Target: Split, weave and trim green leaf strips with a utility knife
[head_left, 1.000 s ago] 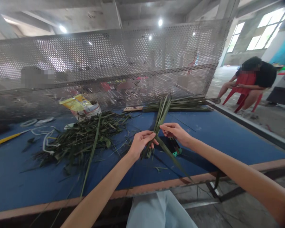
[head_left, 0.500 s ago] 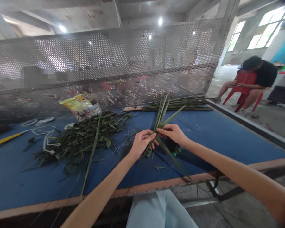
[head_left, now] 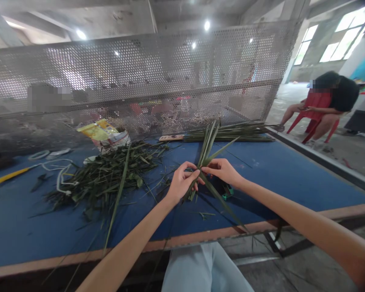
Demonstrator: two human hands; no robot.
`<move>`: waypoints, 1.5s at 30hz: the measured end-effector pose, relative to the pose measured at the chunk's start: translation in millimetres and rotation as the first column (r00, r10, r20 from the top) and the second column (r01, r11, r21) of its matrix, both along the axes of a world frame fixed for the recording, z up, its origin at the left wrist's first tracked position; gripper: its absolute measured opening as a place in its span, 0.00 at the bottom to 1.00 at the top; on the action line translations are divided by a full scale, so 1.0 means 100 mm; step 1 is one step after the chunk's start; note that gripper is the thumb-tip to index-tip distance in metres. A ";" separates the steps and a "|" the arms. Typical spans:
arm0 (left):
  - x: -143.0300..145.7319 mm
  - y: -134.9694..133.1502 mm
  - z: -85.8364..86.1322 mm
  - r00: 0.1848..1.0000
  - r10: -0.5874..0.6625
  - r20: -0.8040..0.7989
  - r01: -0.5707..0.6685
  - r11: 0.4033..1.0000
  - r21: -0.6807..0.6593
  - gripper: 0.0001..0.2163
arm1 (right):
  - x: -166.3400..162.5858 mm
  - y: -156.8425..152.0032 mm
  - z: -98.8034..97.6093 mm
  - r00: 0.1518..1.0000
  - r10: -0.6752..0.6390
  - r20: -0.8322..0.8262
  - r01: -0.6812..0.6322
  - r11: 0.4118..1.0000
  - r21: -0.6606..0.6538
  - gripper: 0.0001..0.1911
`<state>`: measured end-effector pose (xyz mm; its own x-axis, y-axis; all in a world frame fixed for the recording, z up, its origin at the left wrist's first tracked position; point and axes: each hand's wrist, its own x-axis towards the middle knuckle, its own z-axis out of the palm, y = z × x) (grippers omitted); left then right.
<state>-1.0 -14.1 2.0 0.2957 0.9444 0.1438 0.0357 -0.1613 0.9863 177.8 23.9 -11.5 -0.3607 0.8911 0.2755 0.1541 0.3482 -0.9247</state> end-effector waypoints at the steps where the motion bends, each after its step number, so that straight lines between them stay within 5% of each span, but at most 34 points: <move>1: 0.00 0.00 0.01 1.000 -0.017 -0.005 0.017 1.000 0.003 0.14 | 0.00 0.00 -0.01 1.000 0.009 0.013 -0.009 1.000 -0.005 0.17; 8: -0.01 0.01 0.01 0.992 -0.123 -0.035 0.123 0.992 0.007 0.15 | -0.02 -0.02 -0.03 0.999 0.048 -0.001 -0.048 0.999 -0.016 0.17; 24: -0.05 0.04 0.03 0.992 -0.123 -0.033 0.119 0.986 -0.116 0.16 | 0.06 -0.02 0.10 0.984 -0.035 -0.174 0.021 0.997 -0.079 0.19; 34: -0.05 0.06 -0.02 0.997 -0.077 -0.030 0.073 0.990 -0.119 0.13 | 0.24 0.25 0.08 0.824 -0.165 -0.543 -0.033 0.941 -0.336 0.14; 45: -0.05 0.05 -0.02 0.999 -0.050 -0.015 0.047 0.988 -0.146 0.12 | 0.46 0.38 0.28 0.699 -0.214 -0.682 -0.045 0.939 -0.341 0.09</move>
<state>-6.1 -8.9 -0.2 0.3432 0.9393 -0.0005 0.0498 -0.0176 0.9986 223.6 61.6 16.8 -0.0960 0.9881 0.1204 -0.5679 0.0450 -0.8219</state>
